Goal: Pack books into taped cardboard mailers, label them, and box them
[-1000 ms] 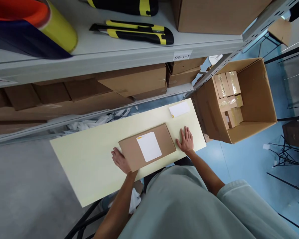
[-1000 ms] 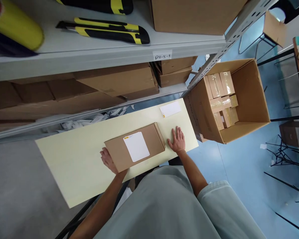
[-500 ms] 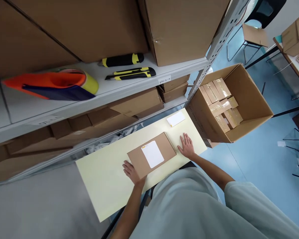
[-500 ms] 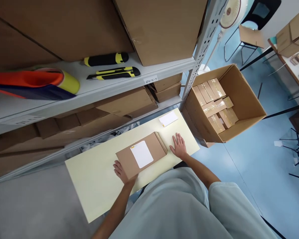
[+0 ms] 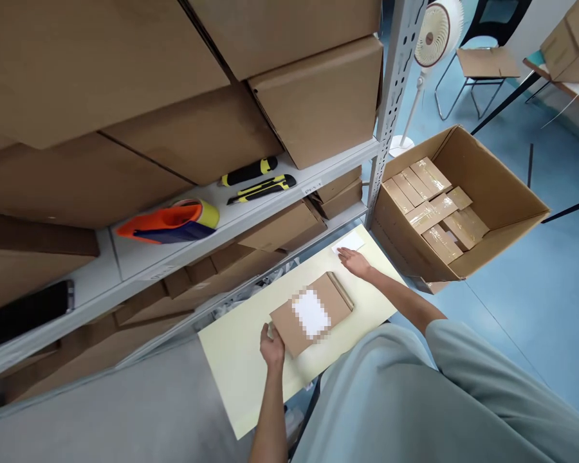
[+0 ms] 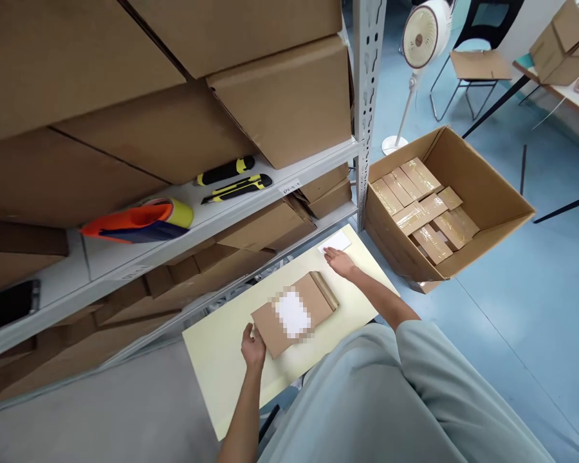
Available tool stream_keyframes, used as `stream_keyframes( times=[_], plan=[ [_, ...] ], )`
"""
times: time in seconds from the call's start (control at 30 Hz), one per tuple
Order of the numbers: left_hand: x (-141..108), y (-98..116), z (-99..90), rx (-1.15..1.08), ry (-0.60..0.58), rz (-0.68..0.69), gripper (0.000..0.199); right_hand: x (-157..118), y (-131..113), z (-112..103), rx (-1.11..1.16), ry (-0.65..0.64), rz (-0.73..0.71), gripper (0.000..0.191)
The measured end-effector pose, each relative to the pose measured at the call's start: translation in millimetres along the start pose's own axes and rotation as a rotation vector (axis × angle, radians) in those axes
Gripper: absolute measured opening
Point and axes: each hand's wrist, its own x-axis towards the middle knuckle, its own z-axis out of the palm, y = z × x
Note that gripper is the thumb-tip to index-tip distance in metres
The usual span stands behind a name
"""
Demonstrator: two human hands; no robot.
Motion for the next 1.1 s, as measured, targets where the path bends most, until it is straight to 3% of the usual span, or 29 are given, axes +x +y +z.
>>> stream_keyframes(
  times=[0.1,0.17,0.3,0.43,0.57,0.77,0.87,0.93,1.1],
  plan=[
    [16,17,-10.1,-0.048,0.098,-0.103,0.053,2,4,-2,0.039,0.004,-0.001,0.040],
    [23,36,-16.0,-0.097,0.136,-0.100,0.052,3,6,-5,0.077,0.002,0.004,0.039],
    [25,93,-20.0,-0.207,0.129,0.015,0.050,7,3,-19,0.180,0.035,0.049,0.037],
    [20,156,-7.5,-0.237,-0.006,0.231,0.048,10,-2,-36,0.307,0.132,0.134,0.029],
    [19,206,25.8,-0.169,-0.244,0.483,0.044,9,3,-54,0.419,0.257,0.271,0.023],
    [23,262,108.1,0.195,-0.648,0.767,0.047,-5,42,-90,0.546,0.471,0.627,0.035],
    [25,286,149.2,0.394,-0.736,0.798,0.056,-20,62,-104,0.664,0.538,0.840,0.028],
    [27,300,171.6,0.487,-0.770,0.803,0.061,-29,72,-108,0.675,0.532,0.904,0.026],
    [33,315,203.8,0.654,-0.803,0.801,0.065,-39,82,-104,0.673,0.526,0.973,0.026]
  ],
)
